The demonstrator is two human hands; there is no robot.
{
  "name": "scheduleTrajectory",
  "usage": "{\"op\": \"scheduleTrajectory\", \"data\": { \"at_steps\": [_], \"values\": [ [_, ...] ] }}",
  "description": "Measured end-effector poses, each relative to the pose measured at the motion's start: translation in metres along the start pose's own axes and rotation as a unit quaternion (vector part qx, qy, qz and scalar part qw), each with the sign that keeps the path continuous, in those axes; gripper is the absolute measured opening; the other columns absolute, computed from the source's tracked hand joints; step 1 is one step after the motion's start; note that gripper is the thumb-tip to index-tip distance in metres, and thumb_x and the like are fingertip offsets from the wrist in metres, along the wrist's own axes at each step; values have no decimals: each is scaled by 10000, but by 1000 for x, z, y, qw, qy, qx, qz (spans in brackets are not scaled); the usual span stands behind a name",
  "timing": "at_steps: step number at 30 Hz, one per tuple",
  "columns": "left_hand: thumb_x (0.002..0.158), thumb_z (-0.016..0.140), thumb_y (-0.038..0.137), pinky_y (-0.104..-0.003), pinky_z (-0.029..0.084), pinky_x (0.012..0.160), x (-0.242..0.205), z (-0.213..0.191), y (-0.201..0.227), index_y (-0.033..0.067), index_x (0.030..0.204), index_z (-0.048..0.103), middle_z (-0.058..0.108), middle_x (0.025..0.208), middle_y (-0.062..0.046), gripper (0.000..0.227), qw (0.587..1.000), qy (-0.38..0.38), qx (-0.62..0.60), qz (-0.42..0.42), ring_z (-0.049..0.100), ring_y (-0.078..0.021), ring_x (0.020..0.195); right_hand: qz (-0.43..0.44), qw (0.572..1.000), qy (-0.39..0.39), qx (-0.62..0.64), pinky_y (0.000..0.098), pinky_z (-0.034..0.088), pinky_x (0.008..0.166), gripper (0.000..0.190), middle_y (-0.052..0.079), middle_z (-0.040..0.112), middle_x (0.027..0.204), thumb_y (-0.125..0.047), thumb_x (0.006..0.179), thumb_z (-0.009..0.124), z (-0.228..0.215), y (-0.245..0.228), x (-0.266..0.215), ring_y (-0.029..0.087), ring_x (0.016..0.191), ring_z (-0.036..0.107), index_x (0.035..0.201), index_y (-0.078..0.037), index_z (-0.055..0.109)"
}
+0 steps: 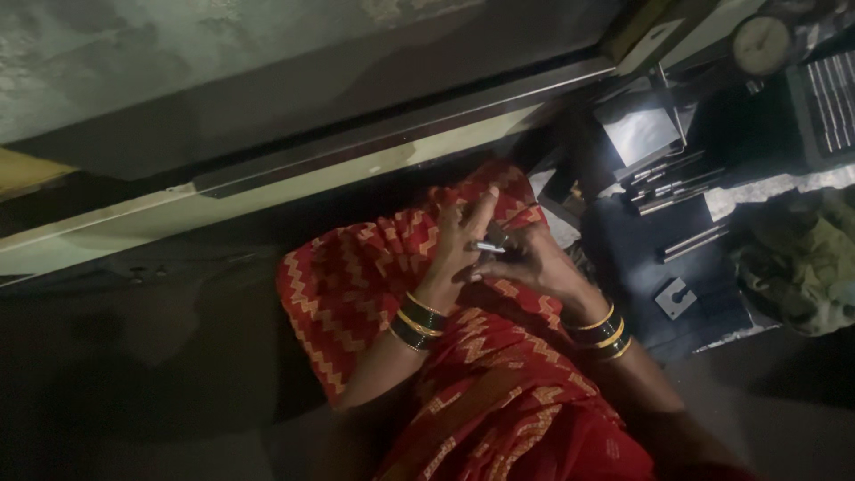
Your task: The person uses a metal rod to clean the cavities of a metal mold, then wipes the rod with a cloth. The person repeats this process for multiple cavities.
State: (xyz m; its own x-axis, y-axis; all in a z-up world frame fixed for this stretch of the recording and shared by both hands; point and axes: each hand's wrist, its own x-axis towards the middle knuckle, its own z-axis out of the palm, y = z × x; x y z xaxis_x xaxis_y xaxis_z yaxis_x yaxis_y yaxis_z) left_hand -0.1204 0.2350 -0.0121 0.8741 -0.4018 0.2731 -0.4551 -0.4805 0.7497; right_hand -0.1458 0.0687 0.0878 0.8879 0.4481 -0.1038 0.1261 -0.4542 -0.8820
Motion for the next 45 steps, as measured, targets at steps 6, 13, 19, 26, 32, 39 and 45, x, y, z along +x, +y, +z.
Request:
{"op": "scheduleTrajectory", "data": {
  "at_steps": [6, 13, 19, 26, 32, 39, 45],
  "values": [
    [991, 618, 451, -361, 432, 686, 28, -31, -5, 25, 1107, 660, 656, 865, -56, 444, 917, 138, -206, -313, 560, -137, 697, -67, 992, 45, 94, 275, 533, 543, 101, 75, 793, 740, -169, 907, 804, 1, -15, -8, 131, 603, 746, 876, -73, 793],
    [994, 526, 642, -225, 402, 457, 28, -50, 2, 81, 847, 666, 588, 647, 8, 596, 764, 98, -456, -445, 520, -72, 495, 6, 974, 205, 99, 273, 568, 582, 170, 81, 769, 834, -129, 870, 789, -30, -45, -18, 145, 704, 749, 974, -8, 727],
    [1093, 387, 590, -248, 545, 638, 29, -3, 24, 57, 1050, 635, 689, 896, -86, 590, 838, 51, -504, -204, 678, -136, 784, 33, 970, 192, 148, 284, 624, 790, 210, 125, 753, 995, -97, 926, 729, -28, -56, -3, 167, 904, 735, 1105, 9, 699],
    [1113, 345, 435, -350, 563, 816, 47, 14, 62, 54, 1258, 600, 668, 1058, -97, 480, 903, -81, -324, -270, 667, -190, 944, 177, 941, 215, 194, 346, 617, 736, 216, 145, 779, 1086, -88, 953, 670, -60, -43, -41, 201, 893, 760, 1139, 14, 707],
    [1120, 426, 342, -302, 575, 862, 55, 16, 88, 40, 1118, 683, 724, 1007, -47, 397, 923, -128, -350, -97, 711, -152, 955, 237, 907, 328, -117, 325, 589, 656, 113, 128, 780, 935, -100, 969, 708, -114, 19, -114, 197, 781, 759, 1024, -21, 769],
    [1110, 403, 363, -253, 577, 728, 63, 31, 110, 66, 1077, 697, 719, 911, -30, 419, 899, -265, -339, -78, 701, -110, 828, 446, 791, 388, -161, 452, 523, 678, 408, 191, 730, 818, -403, 783, 873, -136, 90, -195, 326, 727, 720, 1004, -73, 780],
    [1084, 374, 460, -253, 598, 706, 72, 42, 130, 88, 1079, 685, 716, 915, -19, 485, 877, -317, -346, -102, 704, -93, 840, 414, 754, 404, -311, 498, 526, 691, 449, 212, 733, 996, -333, 818, 875, -123, 113, -223, 410, 875, 682, 1180, -93, 762]
  ]
}}
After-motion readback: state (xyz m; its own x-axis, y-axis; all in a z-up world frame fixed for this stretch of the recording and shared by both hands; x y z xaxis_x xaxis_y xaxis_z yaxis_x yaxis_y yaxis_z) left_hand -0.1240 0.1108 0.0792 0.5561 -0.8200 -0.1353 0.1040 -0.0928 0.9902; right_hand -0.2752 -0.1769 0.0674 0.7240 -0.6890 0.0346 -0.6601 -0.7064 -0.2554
